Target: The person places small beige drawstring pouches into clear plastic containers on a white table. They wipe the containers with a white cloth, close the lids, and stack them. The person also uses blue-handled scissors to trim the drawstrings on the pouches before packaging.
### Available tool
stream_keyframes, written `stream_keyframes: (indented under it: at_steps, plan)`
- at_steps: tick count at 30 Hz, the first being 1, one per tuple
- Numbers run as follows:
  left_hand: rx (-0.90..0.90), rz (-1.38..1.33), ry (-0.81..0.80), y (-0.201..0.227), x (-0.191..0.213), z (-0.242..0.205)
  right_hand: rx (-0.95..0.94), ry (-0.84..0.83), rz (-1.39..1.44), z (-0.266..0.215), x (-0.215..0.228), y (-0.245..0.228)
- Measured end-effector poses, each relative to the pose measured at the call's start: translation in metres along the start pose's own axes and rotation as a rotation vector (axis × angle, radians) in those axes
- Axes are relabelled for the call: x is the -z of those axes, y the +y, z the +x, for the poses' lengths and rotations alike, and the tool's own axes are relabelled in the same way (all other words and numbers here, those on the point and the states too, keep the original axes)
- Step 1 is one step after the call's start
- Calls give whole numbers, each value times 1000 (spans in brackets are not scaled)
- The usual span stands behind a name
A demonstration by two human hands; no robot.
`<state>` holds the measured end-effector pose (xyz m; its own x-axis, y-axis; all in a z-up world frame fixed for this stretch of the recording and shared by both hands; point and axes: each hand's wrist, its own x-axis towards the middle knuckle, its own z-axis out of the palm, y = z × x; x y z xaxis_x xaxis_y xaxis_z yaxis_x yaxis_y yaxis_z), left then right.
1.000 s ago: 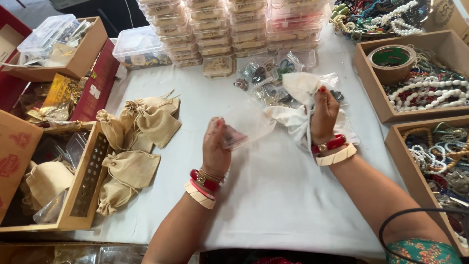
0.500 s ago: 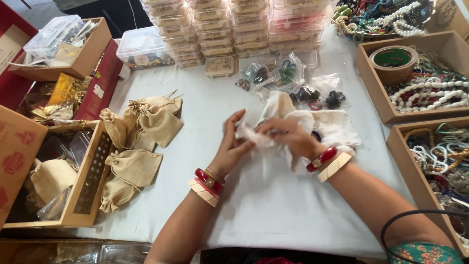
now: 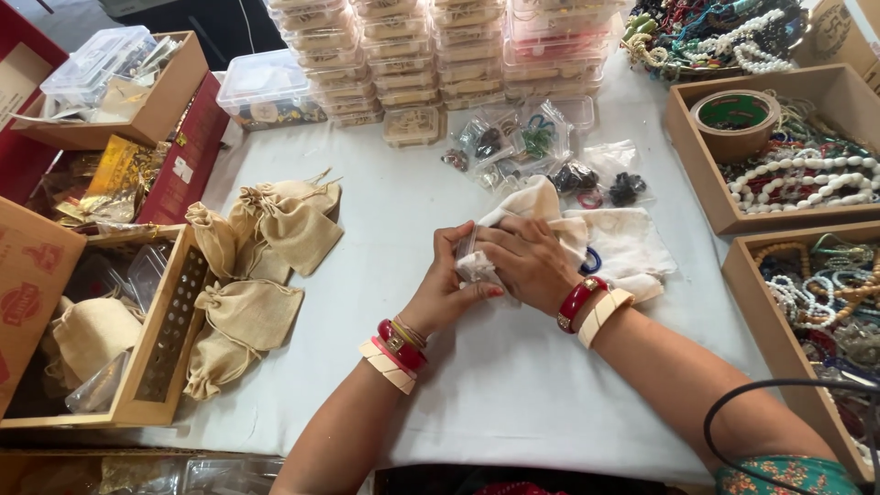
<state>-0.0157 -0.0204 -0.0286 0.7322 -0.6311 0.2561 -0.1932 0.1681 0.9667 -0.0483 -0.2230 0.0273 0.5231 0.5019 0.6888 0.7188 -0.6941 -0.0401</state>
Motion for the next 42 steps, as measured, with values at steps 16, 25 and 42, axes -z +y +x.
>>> stream_keyframes:
  at_steps: [16,25,42]
  plan:
    - [12,83,370,15,35,12,-236,-216,484,-13,-9,35]
    - [24,-114,517,9,61,11,-377,-304,-123,-36,-8,87]
    - [264,769,123,23,50,5,-298,634,-368,-11,201,53]
